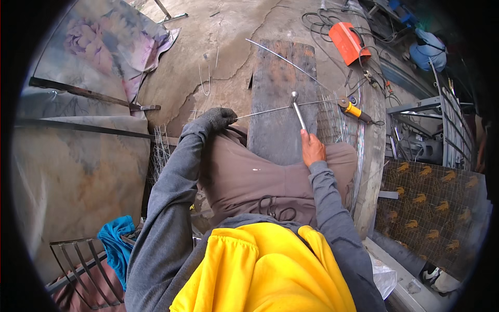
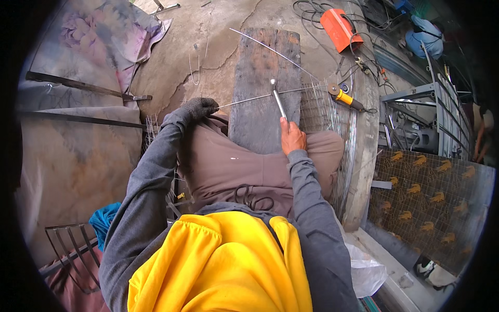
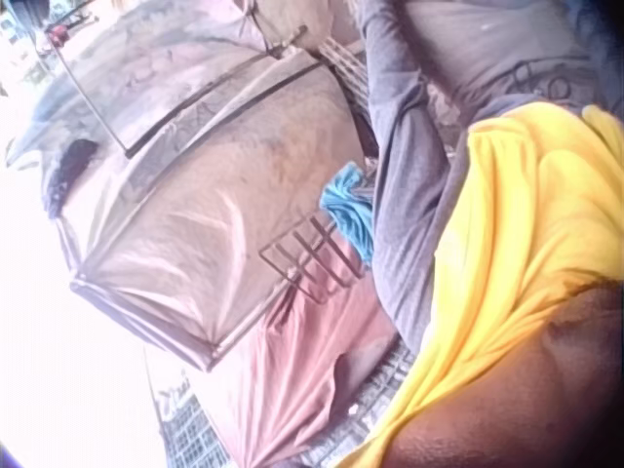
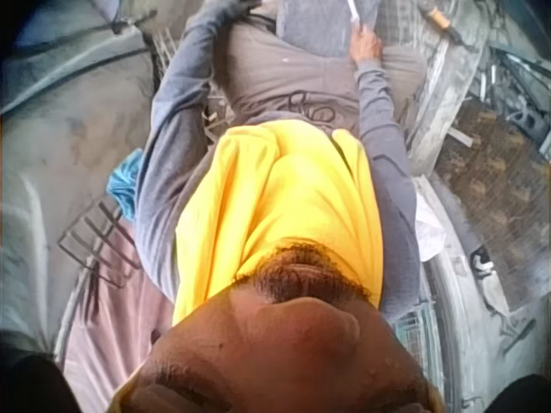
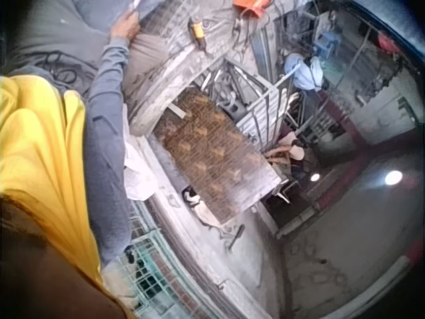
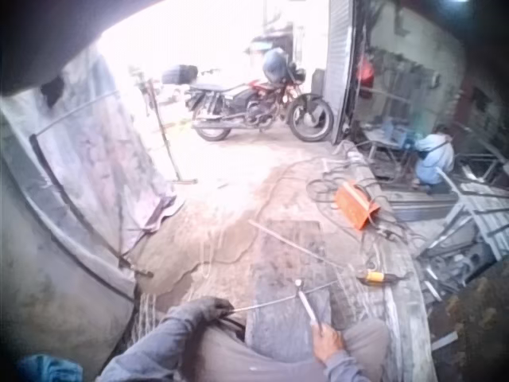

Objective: Straightening or shaping a thin metal rod using a hammer on a wooden block.

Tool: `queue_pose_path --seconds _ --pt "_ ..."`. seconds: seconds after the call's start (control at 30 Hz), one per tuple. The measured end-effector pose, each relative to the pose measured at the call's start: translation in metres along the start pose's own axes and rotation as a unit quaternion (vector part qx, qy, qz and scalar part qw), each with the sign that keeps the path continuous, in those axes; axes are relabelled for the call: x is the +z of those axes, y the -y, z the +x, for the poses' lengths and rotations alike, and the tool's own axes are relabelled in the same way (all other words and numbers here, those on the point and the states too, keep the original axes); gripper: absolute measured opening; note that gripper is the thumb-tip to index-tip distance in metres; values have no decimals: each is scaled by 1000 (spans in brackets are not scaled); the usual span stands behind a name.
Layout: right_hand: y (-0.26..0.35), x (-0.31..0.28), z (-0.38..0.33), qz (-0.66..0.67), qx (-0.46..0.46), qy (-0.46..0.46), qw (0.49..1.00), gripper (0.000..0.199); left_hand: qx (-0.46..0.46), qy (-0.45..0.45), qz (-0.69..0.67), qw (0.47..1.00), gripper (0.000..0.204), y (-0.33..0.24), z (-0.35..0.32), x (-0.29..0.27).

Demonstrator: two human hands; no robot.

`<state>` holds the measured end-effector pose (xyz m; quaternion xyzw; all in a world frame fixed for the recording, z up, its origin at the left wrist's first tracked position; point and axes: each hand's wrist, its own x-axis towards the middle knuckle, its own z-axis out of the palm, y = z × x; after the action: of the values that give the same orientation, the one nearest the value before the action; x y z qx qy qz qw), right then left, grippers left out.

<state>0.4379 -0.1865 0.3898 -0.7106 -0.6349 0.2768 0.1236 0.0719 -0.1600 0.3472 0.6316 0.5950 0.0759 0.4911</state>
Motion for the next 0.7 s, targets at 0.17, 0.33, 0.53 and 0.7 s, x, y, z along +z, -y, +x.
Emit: queue_pose_path --seconds 0.17,0.33,0.53,0.7 --pt "-2 -9 -19 39 10 3 999 60 -8 -44 56 997 25 18 5 -4" --pt "-12 0 -20 67 12 -39 997 59 5 -44 57 997 22 32 13 -10" --pt "0 -8 -17 132 -10 -84 988 57 -20 -29 -22 999 20 27 9 -10" --pt "-7 -1 -9 87 -15 -76 993 57 -29 -28 40 998 19 12 5 -11"
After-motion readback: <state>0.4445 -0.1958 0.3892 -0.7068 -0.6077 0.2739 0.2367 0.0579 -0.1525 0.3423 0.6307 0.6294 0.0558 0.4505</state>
